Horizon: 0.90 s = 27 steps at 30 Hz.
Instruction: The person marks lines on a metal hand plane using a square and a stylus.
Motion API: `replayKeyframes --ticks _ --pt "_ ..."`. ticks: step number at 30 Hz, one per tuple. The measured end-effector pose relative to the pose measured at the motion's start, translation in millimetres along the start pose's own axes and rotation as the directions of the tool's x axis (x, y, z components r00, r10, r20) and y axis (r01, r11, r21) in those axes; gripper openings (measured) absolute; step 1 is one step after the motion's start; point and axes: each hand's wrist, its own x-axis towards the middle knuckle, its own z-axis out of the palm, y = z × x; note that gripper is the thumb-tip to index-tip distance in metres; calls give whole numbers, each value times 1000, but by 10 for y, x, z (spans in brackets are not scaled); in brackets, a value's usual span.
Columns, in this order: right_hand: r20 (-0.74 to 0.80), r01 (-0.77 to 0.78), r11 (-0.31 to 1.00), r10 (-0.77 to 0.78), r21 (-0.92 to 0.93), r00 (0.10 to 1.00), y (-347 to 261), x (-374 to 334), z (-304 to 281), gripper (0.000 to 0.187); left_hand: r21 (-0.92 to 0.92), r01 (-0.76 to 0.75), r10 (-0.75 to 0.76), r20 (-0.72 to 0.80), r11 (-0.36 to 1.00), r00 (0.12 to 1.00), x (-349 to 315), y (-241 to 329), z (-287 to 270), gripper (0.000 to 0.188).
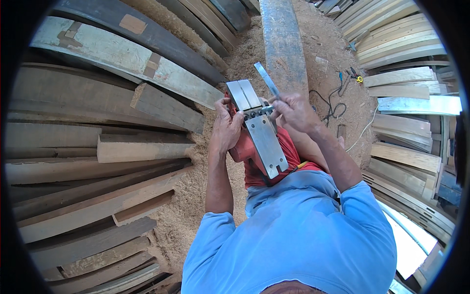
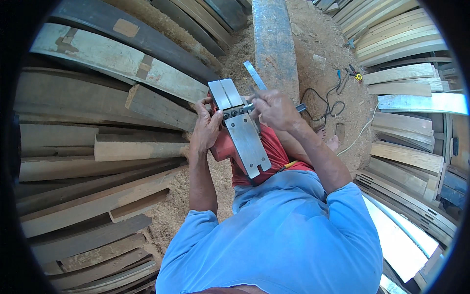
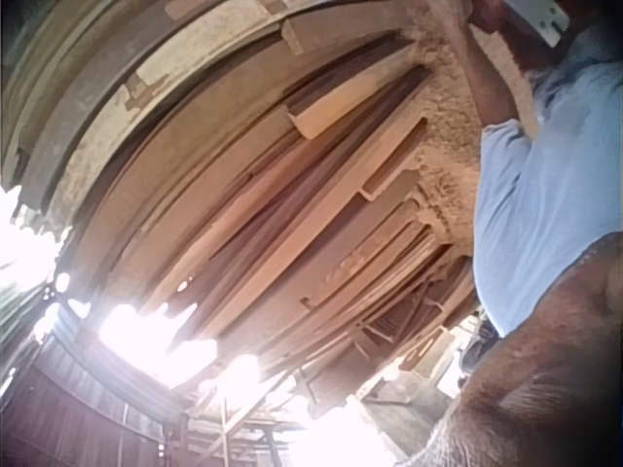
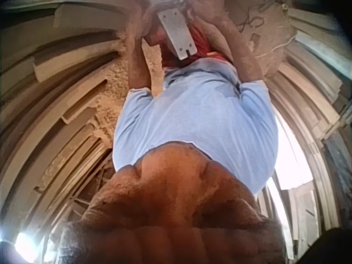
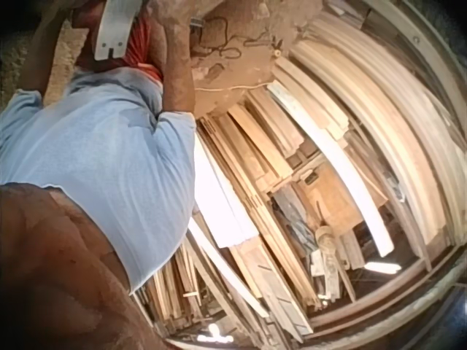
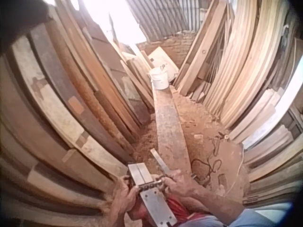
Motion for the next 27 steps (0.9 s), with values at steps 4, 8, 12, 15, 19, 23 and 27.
replayKeyframes --ticks 4,8,12,15,19,23,27 --pt "-226 33 967 -92 -251 970 342 302 -260 25 -8 -52 52 -32 999 998 -2 -39 -3 53" --pt "-236 -67 717 -138 -694 962 1202 852 -474 25 -27 -68 67 -35 997 997 2 -42 -22 52" --pt "-204 -53 562 -209 -825 956 1890 1081 -673 26 -71 -107 105 -23 992 994 82 -64 49 50" --pt "-263 -90 510 -277 -855 924 1803 983 -558 29 -97 -65 61 -46 993 997 12 -93 -10 49" --pt "-488 -280 545 -284 -790 825 1727 502 -588 38 -112 -65 58 -61 992 996 6 -142 -9 46" --pt "-300 -414 634 286 -653 910 1823 224 -773 42 -154 -57 54 -26 986 998 56 -117 13 44" --pt "-188 -171 773 69 -610 980 1717 79 -783 31 -109 -111 107 -42 988 993 65 -183 25 43"
